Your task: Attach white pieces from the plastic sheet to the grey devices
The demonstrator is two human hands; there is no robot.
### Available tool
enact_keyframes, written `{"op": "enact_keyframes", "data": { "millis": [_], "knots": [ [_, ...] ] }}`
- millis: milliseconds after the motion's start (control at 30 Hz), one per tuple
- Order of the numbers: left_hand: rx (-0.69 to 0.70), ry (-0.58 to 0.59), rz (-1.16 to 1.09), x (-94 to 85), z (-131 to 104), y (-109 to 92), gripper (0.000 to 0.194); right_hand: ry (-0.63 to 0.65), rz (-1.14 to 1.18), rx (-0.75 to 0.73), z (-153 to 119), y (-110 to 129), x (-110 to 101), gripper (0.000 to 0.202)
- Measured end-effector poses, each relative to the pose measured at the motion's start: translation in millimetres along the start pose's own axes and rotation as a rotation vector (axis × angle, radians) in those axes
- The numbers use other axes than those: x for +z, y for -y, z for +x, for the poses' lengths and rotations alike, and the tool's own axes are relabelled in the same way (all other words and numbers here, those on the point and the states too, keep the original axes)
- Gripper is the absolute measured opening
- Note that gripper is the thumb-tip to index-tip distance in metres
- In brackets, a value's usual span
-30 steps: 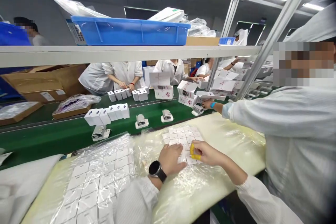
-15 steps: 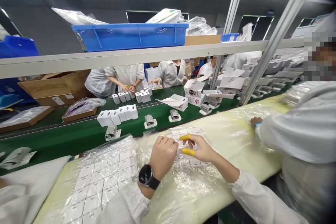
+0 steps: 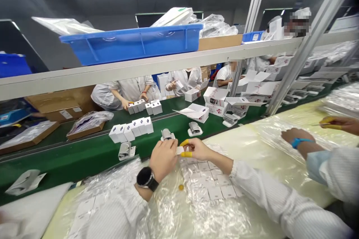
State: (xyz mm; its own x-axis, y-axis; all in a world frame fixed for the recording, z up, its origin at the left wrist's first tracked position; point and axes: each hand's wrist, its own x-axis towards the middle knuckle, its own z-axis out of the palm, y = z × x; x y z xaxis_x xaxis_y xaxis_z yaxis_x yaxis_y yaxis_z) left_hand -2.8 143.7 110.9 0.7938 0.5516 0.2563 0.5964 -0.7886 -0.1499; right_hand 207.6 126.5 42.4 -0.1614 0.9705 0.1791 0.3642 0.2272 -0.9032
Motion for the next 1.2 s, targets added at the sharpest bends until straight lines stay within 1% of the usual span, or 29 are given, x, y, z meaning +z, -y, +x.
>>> {"op": "enact_keyframes", "data": {
  "millis": [67, 133, 200, 233, 300, 333, 400, 500, 600, 733, 900, 1000, 1133, 1200],
  "knots": [
    [-0.116, 0.061, -0.065, 17.0, 17, 25, 0.06, -0.042, -0.167, 0.007, 18, -19, -10, 0.042],
    [-0.2, 0.161, -0.105, 36.3, 36, 52, 0.066, -0.076, -0.325, 0.002, 35, -39, -21, 0.04],
    [-0.232, 0.256, -0.148, 56.3, 55, 77, 0.073, -0.097, -0.441, -0.027, 52, -57, -32, 0.039],
    [-0.238, 0.294, -0.169, 66.0, 63, 86, 0.079, -0.1, -0.482, -0.045, 59, -65, -37, 0.038],
    [-0.236, 0.347, -0.216, 84.0, 77, 100, 0.093, -0.084, -0.533, -0.066, 74, -77, -43, 0.038],
    [-0.225, 0.358, -0.246, 91.9, 82, 103, 0.096, -0.067, -0.545, -0.068, 81, -82, -44, 0.038],
    [-0.201, 0.344, -0.318, 105.1, 89, 107, 0.09, -0.039, -0.555, -0.069, 95, -89, -45, 0.036],
    [-0.161, 0.263, -0.414, 117.3, 94, 106, 0.074, 0.007, -0.542, -0.094, 115, -100, -44, 0.032],
    [-0.14, 0.202, -0.463, 122.2, 96, 104, 0.07, 0.089, -0.515, -0.159, 131, -110, -44, 0.033],
    [-0.152, 0.206, -0.514, 125.1, 100, 103, 0.07, 0.143, -0.503, -0.2, 142, -120, -52, 0.032],
    [-0.131, 0.179, -0.59, 133.6, 106, 102, 0.072, 0.217, -0.473, -0.158, 142, -126, -62, 0.028],
    [-0.148, 0.189, -0.632, 138.7, 111, 99, 0.072, 0.173, -0.492, -0.129, 136, -132, -65, 0.029],
    [-0.164, 0.179, -0.645, 140.6, 116, 93, 0.072, 0.108, -0.549, -0.172, 125, -141, -68, 0.026],
    [-0.164, 0.17, -0.642, 141.1, 118, 90, 0.074, 0.079, -0.516, -0.173, 122, -144, -69, 0.026]
  ]
}}
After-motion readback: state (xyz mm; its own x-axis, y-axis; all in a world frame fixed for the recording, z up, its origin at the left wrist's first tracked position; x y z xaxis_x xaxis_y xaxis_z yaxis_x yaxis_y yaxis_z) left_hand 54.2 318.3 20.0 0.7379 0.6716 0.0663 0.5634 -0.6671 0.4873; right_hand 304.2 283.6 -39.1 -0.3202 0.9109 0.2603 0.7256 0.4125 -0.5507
